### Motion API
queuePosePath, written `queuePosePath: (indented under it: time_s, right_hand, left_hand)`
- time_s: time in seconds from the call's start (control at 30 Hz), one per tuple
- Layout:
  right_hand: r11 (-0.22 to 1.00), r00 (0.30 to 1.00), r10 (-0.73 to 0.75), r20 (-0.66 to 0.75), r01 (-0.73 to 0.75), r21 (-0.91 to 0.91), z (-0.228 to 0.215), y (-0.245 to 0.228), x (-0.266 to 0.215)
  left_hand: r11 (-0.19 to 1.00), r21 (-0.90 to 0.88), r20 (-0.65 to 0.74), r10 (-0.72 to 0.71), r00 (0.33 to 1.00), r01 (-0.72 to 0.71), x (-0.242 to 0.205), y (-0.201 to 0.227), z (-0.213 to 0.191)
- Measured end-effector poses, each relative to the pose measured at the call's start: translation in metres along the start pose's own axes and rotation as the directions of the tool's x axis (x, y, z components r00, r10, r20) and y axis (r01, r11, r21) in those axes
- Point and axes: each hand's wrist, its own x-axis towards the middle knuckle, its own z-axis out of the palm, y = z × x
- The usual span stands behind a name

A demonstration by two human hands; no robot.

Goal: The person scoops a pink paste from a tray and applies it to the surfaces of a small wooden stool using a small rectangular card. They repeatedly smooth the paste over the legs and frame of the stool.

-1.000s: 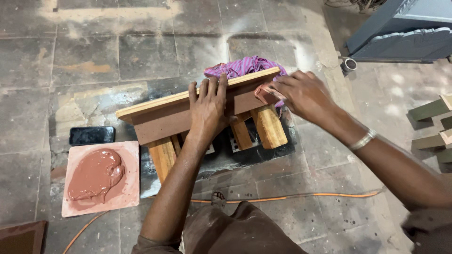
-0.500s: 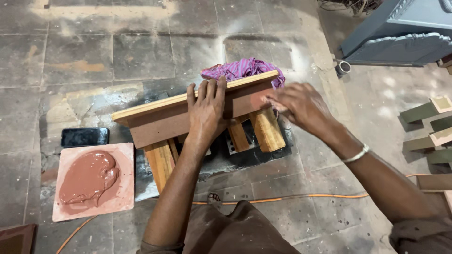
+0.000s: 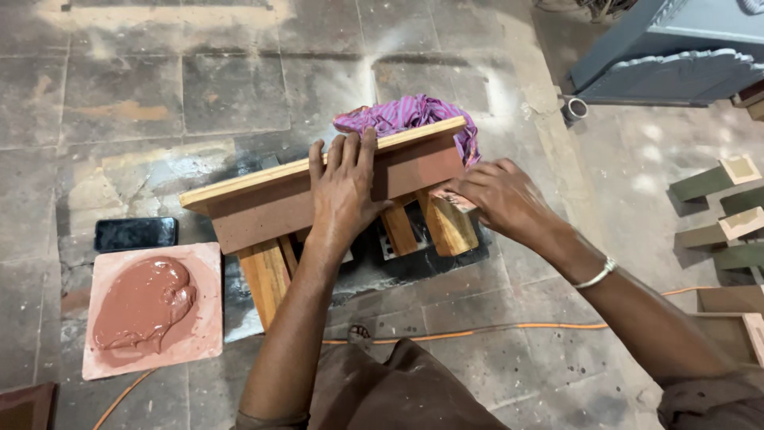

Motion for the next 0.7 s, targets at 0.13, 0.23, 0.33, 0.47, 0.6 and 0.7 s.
queuePosePath:
  time_s: [0.13,0.23,0.33,0.47,0.6,0.7]
  right_hand:
    - [0.994,0.988,0.048,-0.148,-0.032,0.104,0.005,0.018,0.005]
    - [0.997,0.968,0.023,-0.248,-0.004,0.078,0.028,0.016,0.020]
    - [0.967,0.981,-0.038,-0.193,-0.013,-0.256,0.044,0.007,0.006]
    - [0.757,0.926,0.310,0.214,-0.104,-0.646,0.030,0.002,-0.022]
    - [0.889,0.995,0.093,0.044,-0.063,-0.454,-0.008,0.019,0.000]
    - [0.986,0.990,-0.028,-0.138,0.005,-0.168,-0.013,0.026,0.028]
  left_hand:
    - [1.000,-0.007,-0.014,0.006,1.000,-0.006,-0.001,-0.001,0.001]
    - [1.000,-0.024,-0.019,0.002,1.000,-0.002,-0.001,-0.002,0.004]
    - [1.000,0.000,0.004,-0.002,1.000,0.002,0.002,-0.004,0.008]
    - [1.000,0.003,0.020,-0.011,1.000,0.011,0.002,-0.005,0.012]
    - [1.000,-0.012,-0.043,0.027,0.999,-0.027,-0.002,-0.004,0.007]
    - [1.000,-0.016,-0.010,0.019,1.000,-0.020,0.000,-0.001,0.001]
